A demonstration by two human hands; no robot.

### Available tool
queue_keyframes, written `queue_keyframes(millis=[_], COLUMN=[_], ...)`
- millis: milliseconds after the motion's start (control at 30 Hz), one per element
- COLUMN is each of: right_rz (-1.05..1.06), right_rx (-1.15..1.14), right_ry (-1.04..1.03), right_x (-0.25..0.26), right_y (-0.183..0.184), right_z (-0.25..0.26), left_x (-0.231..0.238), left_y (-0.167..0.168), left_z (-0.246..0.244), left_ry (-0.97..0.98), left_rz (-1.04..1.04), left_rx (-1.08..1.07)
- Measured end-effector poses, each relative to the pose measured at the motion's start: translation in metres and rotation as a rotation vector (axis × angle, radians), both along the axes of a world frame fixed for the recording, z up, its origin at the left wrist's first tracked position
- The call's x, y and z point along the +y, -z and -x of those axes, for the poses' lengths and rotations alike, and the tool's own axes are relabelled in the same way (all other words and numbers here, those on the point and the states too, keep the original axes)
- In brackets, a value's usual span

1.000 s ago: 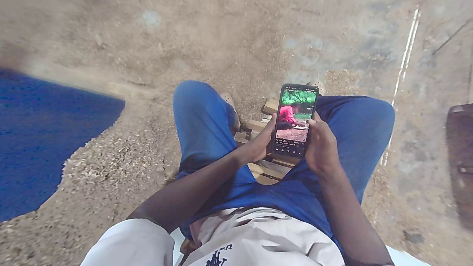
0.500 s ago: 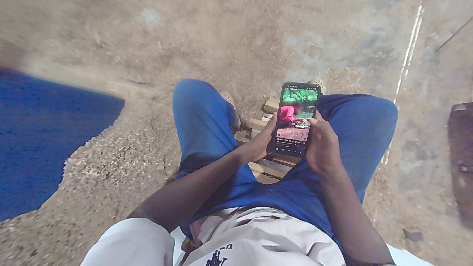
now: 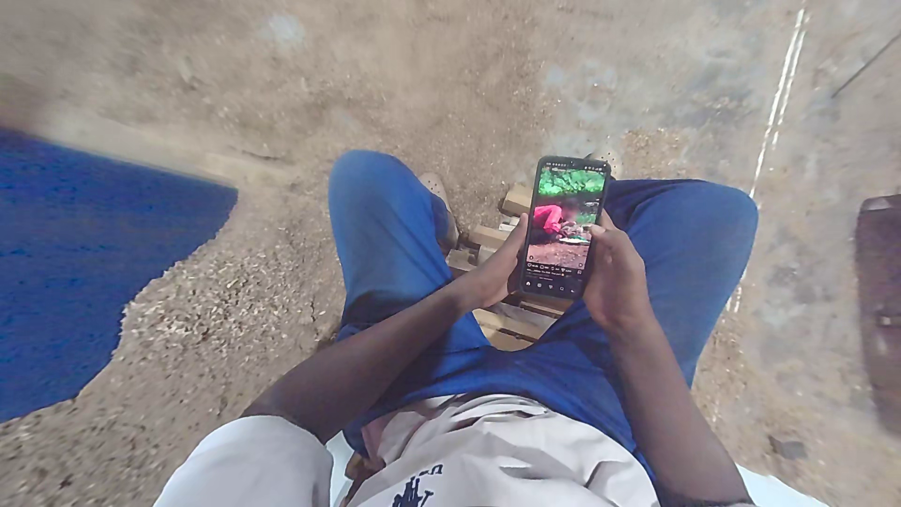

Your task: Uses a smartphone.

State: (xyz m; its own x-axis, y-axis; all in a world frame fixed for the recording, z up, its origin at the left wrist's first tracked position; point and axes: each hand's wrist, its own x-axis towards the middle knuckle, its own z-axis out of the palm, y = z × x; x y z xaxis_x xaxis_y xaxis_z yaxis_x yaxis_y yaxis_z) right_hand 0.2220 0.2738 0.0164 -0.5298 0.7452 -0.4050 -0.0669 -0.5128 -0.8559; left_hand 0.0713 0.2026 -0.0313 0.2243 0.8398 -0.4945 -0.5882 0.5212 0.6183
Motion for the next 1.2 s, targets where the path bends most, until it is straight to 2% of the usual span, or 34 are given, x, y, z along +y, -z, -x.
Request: queue_keyframes(millis=[1200], right_rz=[-0.004], right_rx=[-0.022], right_ry=[0.015], right_x=[-0.0003], right_y=[-0.0008], right_z=[0.0028], left_x=[0.0006], left_y=[0.0016], left_z=[0.0002], left_ry=[-0.012], left_rz=[0.002], left_rx=[-0.009])
